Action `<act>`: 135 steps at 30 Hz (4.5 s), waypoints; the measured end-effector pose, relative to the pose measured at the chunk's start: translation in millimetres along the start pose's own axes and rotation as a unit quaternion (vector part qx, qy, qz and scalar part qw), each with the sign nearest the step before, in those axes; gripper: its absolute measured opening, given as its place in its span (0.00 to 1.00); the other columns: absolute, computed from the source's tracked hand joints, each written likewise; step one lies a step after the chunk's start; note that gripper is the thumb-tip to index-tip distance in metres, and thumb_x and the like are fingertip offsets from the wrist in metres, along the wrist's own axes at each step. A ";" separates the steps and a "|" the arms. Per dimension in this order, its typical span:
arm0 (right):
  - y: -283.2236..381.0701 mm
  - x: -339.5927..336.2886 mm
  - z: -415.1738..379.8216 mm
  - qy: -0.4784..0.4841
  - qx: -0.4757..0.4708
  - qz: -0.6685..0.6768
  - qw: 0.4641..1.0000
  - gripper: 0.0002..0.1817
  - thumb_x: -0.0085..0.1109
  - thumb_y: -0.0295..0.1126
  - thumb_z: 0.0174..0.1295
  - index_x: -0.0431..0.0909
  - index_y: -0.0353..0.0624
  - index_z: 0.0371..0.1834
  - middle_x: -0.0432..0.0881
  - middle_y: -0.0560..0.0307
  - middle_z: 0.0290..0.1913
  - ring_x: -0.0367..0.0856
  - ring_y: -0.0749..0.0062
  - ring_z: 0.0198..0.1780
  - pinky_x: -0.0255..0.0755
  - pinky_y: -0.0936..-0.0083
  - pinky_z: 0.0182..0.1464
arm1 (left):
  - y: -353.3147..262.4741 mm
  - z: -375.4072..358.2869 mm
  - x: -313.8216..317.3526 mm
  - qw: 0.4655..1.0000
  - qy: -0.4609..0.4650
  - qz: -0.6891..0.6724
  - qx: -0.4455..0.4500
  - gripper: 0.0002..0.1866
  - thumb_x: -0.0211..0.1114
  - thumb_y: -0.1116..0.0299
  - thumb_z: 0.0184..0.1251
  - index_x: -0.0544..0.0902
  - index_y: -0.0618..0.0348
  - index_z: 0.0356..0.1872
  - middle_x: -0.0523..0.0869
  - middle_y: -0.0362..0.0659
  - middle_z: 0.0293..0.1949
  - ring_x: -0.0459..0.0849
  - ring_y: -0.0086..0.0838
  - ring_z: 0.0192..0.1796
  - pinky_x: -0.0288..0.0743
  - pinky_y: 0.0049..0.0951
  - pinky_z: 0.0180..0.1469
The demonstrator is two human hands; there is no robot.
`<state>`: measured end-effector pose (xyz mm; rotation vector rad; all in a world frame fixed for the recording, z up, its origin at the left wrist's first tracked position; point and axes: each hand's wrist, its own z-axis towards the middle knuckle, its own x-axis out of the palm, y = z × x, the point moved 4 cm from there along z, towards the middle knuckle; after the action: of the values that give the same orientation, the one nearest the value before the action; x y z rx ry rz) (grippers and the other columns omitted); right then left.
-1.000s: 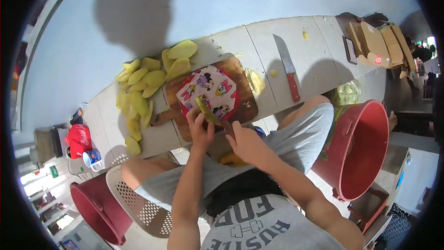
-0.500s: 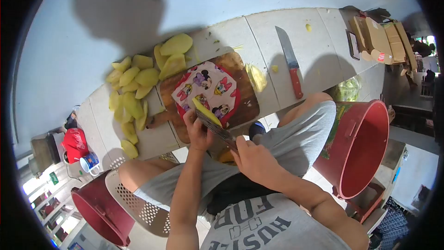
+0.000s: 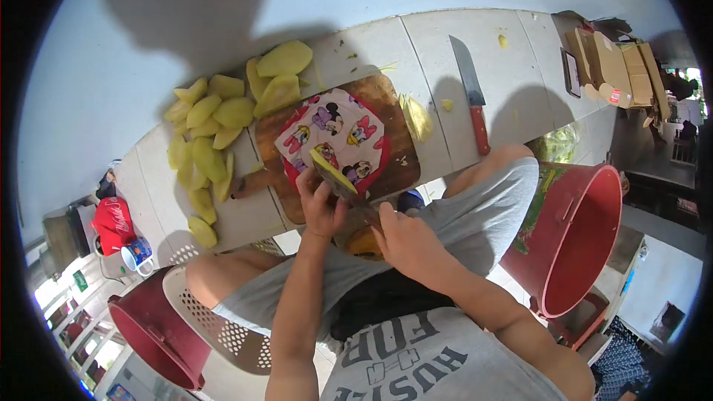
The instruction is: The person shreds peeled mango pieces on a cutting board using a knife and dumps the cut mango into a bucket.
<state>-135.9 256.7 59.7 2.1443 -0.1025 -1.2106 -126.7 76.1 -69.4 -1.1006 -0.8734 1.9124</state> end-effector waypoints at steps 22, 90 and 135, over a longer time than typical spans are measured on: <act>-1.7 -2.9 0.0 0.008 0.008 0.019 1.000 0.13 0.56 0.35 0.71 0.65 0.38 0.47 0.82 0.37 0.32 0.86 0.36 0.33 0.81 0.48 0.33 | -6.3 5.7 -1.4 0.999 -0.026 0.024 0.041 0.20 0.68 0.64 0.60 0.79 0.62 0.52 0.70 0.59 0.60 0.75 0.51 0.58 0.71 0.49 0.61; 9.0 -11.8 -26.9 -0.022 0.011 0.051 0.998 0.14 0.59 0.31 0.69 0.64 0.36 0.45 0.81 0.36 0.29 0.85 0.38 0.32 0.80 0.51 0.32 | -11.9 5.4 -2.6 0.999 -0.028 0.016 0.037 0.23 0.63 0.77 0.58 0.76 0.62 0.57 0.70 0.57 0.57 0.77 0.48 0.54 0.76 0.42 0.54; 7.1 -18.6 -24.7 -0.053 -0.012 0.137 0.989 0.14 0.59 0.30 0.69 0.64 0.34 0.44 0.80 0.30 0.28 0.81 0.30 0.34 0.73 0.44 0.35 | -6.5 0.6 0.3 0.999 -0.033 -0.030 0.028 0.23 0.69 0.72 0.66 0.73 0.59 0.61 0.72 0.54 0.51 0.75 0.45 0.50 0.73 0.41 0.51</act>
<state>-125.3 270.6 86.1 1.9680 -0.4134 -1.1552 -125.7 79.4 -63.9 -0.9721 -0.8733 1.9226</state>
